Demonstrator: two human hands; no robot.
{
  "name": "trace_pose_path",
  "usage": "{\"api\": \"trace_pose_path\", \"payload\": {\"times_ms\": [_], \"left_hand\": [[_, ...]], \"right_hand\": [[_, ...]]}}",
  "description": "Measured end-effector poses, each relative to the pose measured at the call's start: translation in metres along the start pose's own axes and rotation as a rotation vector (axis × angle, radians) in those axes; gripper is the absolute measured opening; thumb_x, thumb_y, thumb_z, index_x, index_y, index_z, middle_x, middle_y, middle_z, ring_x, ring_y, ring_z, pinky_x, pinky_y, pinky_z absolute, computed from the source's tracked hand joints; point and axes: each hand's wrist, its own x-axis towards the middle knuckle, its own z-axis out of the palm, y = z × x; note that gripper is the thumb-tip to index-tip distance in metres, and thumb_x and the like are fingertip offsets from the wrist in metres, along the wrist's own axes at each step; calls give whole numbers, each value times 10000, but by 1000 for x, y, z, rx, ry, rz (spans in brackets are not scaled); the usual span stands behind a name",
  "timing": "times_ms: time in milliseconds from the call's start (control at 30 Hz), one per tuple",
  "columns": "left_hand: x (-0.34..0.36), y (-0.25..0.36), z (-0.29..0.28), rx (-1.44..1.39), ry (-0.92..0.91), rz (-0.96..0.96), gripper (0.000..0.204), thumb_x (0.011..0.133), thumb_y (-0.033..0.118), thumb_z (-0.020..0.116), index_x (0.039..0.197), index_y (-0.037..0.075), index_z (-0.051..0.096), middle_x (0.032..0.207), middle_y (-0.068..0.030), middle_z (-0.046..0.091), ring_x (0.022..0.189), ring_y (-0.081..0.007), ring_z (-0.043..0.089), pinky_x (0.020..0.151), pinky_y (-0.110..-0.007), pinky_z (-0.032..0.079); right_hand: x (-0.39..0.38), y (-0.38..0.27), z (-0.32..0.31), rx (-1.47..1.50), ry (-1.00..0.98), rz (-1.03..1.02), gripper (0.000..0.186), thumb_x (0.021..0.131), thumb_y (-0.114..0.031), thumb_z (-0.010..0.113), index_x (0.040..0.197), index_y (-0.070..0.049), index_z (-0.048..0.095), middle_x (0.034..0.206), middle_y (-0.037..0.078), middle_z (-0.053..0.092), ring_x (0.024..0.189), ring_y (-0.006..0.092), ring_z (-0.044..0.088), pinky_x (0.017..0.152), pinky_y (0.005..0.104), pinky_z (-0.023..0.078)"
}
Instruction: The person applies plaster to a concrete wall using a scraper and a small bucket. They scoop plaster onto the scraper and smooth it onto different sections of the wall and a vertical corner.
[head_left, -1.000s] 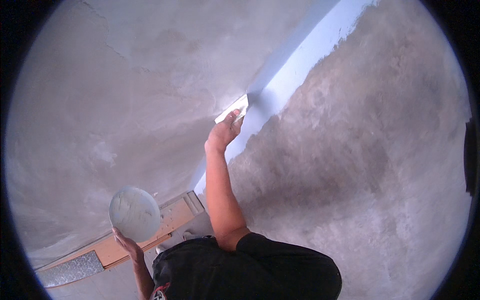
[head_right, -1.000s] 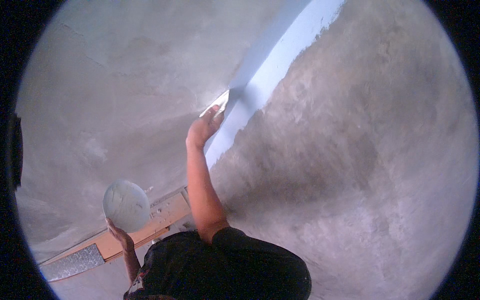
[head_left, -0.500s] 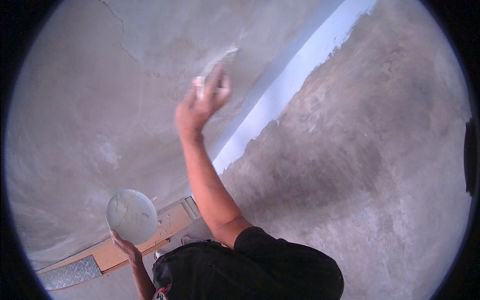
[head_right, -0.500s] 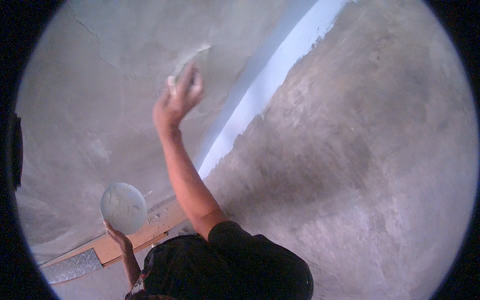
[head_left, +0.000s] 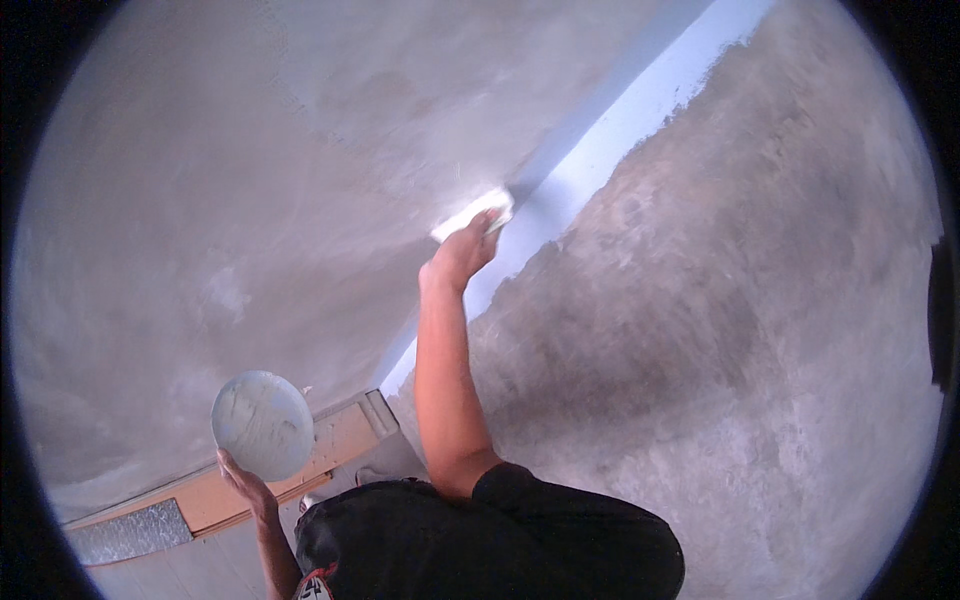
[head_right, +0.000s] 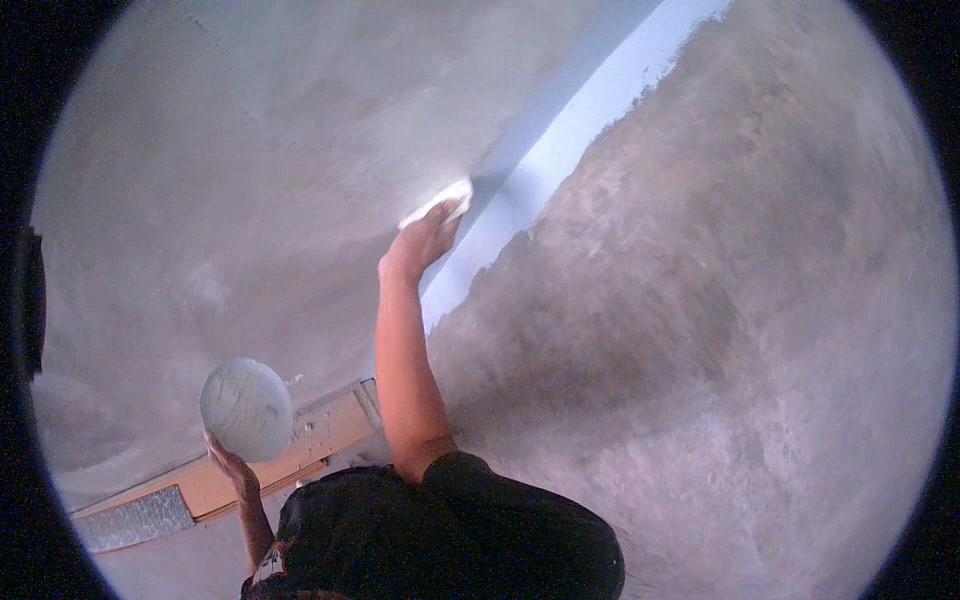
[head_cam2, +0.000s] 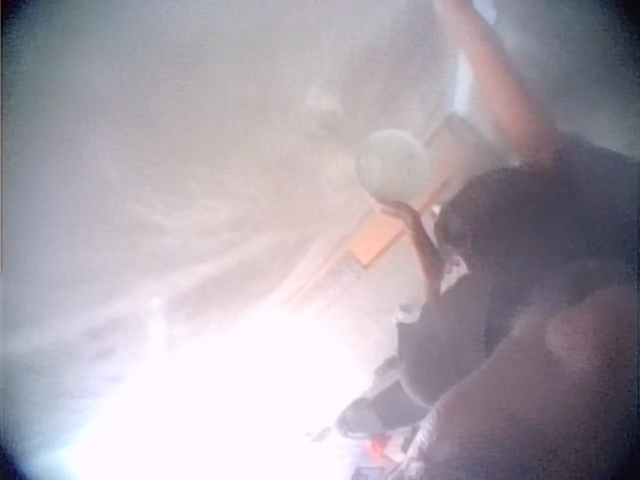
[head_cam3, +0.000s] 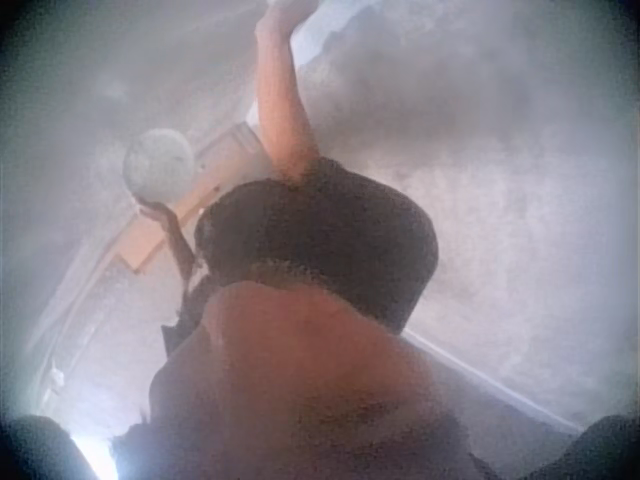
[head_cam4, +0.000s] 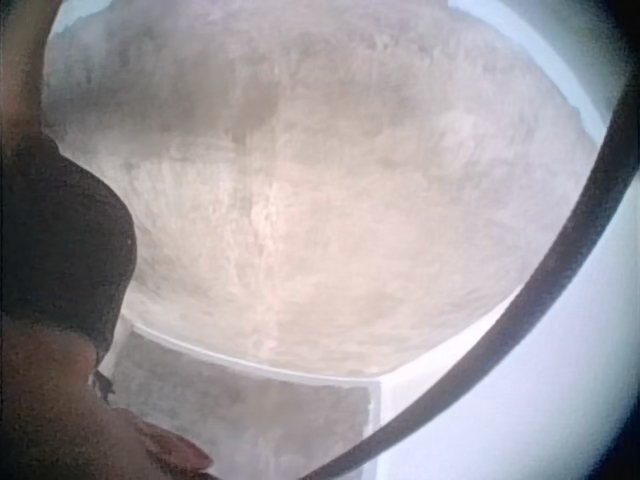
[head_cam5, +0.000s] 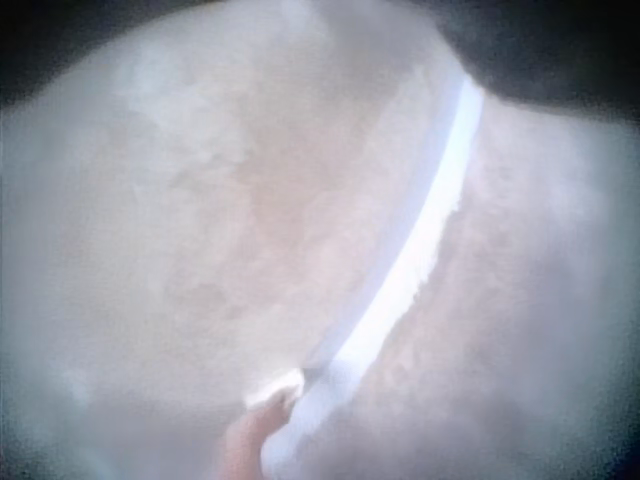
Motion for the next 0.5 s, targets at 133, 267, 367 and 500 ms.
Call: {"api": "trace_pose_path", "payload": {"times_ms": [133, 267, 367, 500], "left_hand": [[-4, 5, 11, -60, -13, -40, 591, 965, 506, 401, 1238, -11, 488, 1155, -119, 525, 1075, -242, 479, 939, -408, 378], [-9, 23, 23, -1, 20, -46, 563, 991, 467, 350, 1197, -34, 504, 1120, -128, 538, 1040, -226, 491, 919, -380, 392], [-18, 42, 37, -25, 71, -35, 560, 991, 465, 348, 1193, -35, 500, 1131, -130, 530, 1052, -232, 486, 924, -384, 389], [-10, 27, 20, -36, 32, -16, 571, 989, 473, 355, 1220, -33, 485, 1155, -127, 520, 1063, -229, 484, 925, -383, 390]], "right_hand": [[-23, -30, 42, -275, -196, -425, 488, 999, -311, 426, 1348, 28, 396, 1360, 229, 421, 1243, 355, 427, 1023, 456, 360], [-76, 25, 30, -457, -657, -1218, 415, 925, -129, 504, 1314, 2, 446, 1282, 243, 416, 1240, 365, 374, 994, 507, 341], [-64, 72, -15, -337, -640, -1158, 459, 915, -127, 514, 1354, -23, 431, 1308, 233, 375, 1234, 363, 357, 1012, 489, 317], [-16, 62, -22, -731, -357, -972, 514, 903, -103, 521, 1400, -55, 398, 1342, 226, 341, 1264, 372, 317, 1032, 487, 298]]}}
